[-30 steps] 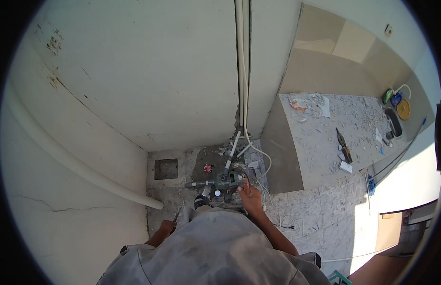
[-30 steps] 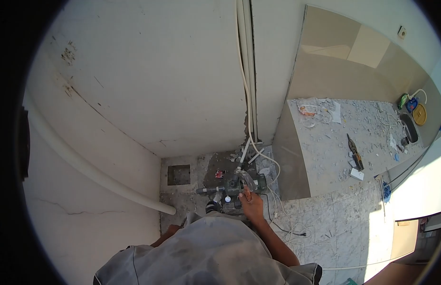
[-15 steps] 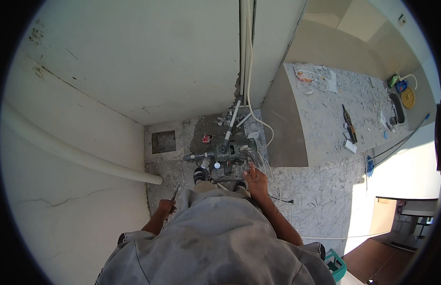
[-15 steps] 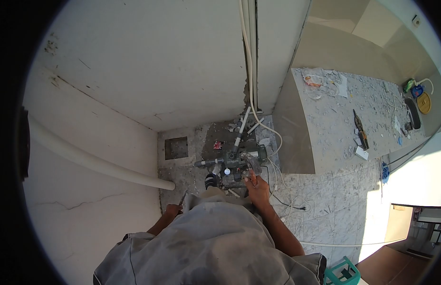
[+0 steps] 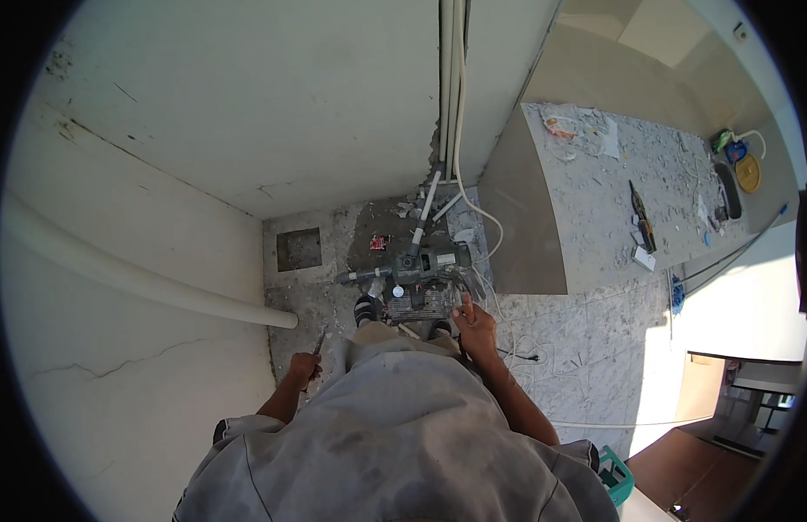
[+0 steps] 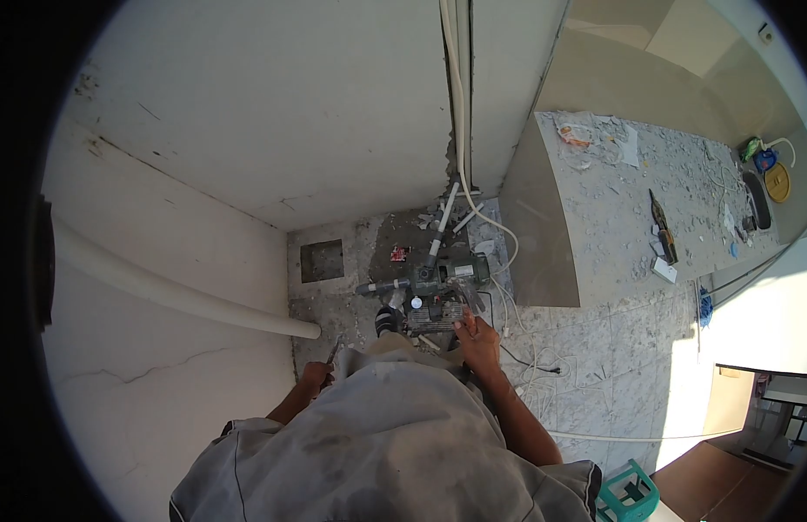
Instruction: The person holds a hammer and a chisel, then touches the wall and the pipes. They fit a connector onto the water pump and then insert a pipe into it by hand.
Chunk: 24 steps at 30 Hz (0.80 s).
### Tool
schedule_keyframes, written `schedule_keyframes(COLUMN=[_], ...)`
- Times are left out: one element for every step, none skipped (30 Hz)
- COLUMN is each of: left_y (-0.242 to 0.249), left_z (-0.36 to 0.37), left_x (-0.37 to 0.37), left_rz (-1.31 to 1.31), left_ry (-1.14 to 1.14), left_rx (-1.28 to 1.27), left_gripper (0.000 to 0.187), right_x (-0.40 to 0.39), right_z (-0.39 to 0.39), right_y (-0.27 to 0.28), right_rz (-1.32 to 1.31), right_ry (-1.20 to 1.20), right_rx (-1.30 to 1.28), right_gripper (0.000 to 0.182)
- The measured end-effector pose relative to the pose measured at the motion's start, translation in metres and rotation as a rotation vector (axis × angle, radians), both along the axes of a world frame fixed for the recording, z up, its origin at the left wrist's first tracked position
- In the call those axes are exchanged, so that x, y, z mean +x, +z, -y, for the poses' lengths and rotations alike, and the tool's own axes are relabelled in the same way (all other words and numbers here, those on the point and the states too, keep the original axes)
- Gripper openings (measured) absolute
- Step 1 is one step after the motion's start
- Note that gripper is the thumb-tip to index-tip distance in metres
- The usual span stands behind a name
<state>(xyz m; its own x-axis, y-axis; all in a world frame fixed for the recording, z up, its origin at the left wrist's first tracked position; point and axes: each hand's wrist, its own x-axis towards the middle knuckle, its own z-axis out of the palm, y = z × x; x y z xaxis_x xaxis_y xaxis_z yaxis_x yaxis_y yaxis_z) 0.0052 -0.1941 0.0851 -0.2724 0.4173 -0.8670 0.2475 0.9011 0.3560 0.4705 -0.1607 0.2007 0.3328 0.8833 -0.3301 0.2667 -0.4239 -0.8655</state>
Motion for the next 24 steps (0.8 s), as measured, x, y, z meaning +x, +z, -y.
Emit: schedule_keyframes(left_y=[0.001, 0.001, 0.001, 0.001, 0.002, 0.002, 0.003, 0.006, 0.008, 0.004, 0.002, -0.001, -0.005, -0.006, -0.007, -0.008, -0.010, -0.012, -0.013, -0.012, -0.010, -0.008, -0.006, -0.005], left_z=[0.000, 0.000, 0.001, 0.001, 0.002, 0.002, 0.003, 0.003, 0.003, 0.003, 0.006, 0.009, 0.010, 0.009, 0.010, 0.010, 0.009, 0.009, 0.009, 0.008, 0.007, 0.006, 0.005, 0.004], left_x=[-0.001, -0.001, -0.001, -0.001, -0.001, -0.001, -0.001, 0.000, 0.000, -0.003, -0.007, -0.010, -0.012, -0.012, -0.012, -0.013, -0.014, -0.015, -0.016, -0.013, -0.012, -0.011, -0.011, -0.010], left_rz=[0.000, -0.001, 0.000, 0.002, 0.004, 0.005, 0.006, 0.007, 0.008, 0.012, 0.016, 0.021, 0.020, 0.019, 0.020, 0.022, 0.025, 0.026, 0.026, 0.024, 0.024, 0.024, 0.027, 0.025], left_ry=[0.005, 0.008, 0.012, 0.017, 0.022, 0.028, 0.007, -0.014, -0.036, -0.118, -0.200, -0.282, -0.295, -0.308, -0.322, -0.335, -0.349, -0.349, -0.349, -0.335, -0.335, -0.335, -0.349, -0.360], left_rx=[0.004, 0.007, 0.010, 0.013, 0.017, 0.022, 0.022, 0.023, 0.024, 0.059, 0.094, 0.128, 0.133, 0.137, 0.145, 0.153, 0.165, 0.170, 0.175, 0.173, 0.175, 0.176, 0.181, 0.181], left_gripper=[0.023, 0.023, 0.023, 0.023, 0.023, 0.023, 0.024, 0.024, 0.024, 0.024, 0.024, 0.024, 0.024, 0.025, 0.025, 0.025, 0.025, 0.025, 0.025, 0.025, 0.025, 0.025, 0.025, 0.025], right_x=[0.001, 0.001, 0.002, 0.002, 0.003, 0.003, 0.003, 0.003, 0.003, 0.004, 0.005, 0.006, 0.006, 0.004, 0.004, 0.005, 0.005, 0.005, 0.006, 0.006, 0.006, 0.006, 0.006, 0.006], right_z=[0.002, 0.003, 0.004, 0.005, 0.007, 0.009, 0.010, 0.012, 0.013, 0.014, 0.015, 0.016, 0.017, 0.015, 0.015, 0.014, 0.014, 0.014, 0.013, 0.012, 0.011, 0.011, 0.010, 0.009], right_y=[-0.002, 0.001, 0.002, 0.000, -0.004, -0.006, -0.009, -0.010, -0.012, -0.016, -0.019, -0.021, -0.022, -0.016, -0.013, -0.013, -0.012, -0.012, -0.012, -0.011, -0.009, -0.007, -0.002, 0.002], right_rz=[0.004, 0.008, 0.013, 0.008, 0.002, -0.003, -0.012, -0.020, -0.029, -0.030, -0.031, -0.032, -0.028, -0.024, -0.020, -0.021, -0.022, -0.024, -0.025, -0.025, -0.025, -0.034, -0.042, -0.049], right_ry=[0.002, 0.003, 0.004, 0.004, 0.005, 0.006, 0.002, -0.002, -0.006, 0.005, 0.015, 0.026, 0.014, 0.002, -0.009, -0.009, -0.009, -0.008, -0.011, -0.014, -0.016, -0.020, -0.022, -0.025], right_rx=[-0.007, -0.014, -0.021, -0.020, -0.019, -0.017, -0.013, -0.009, -0.005, -0.010, -0.015, -0.021, -0.006, 0.009, 0.024, 0.027, 0.030, 0.033, 0.020, 0.008, -0.004, -0.002, 0.000, 0.004], right_gripper=[0.025, 0.024, 0.024, 0.024, 0.024, 0.024, 0.023, 0.023, 0.022, 0.024, 0.027, 0.030, 0.027, 0.024, 0.022, 0.023, 0.023, 0.023, 0.024, 0.024, 0.025, 0.025, 0.026, 0.026])
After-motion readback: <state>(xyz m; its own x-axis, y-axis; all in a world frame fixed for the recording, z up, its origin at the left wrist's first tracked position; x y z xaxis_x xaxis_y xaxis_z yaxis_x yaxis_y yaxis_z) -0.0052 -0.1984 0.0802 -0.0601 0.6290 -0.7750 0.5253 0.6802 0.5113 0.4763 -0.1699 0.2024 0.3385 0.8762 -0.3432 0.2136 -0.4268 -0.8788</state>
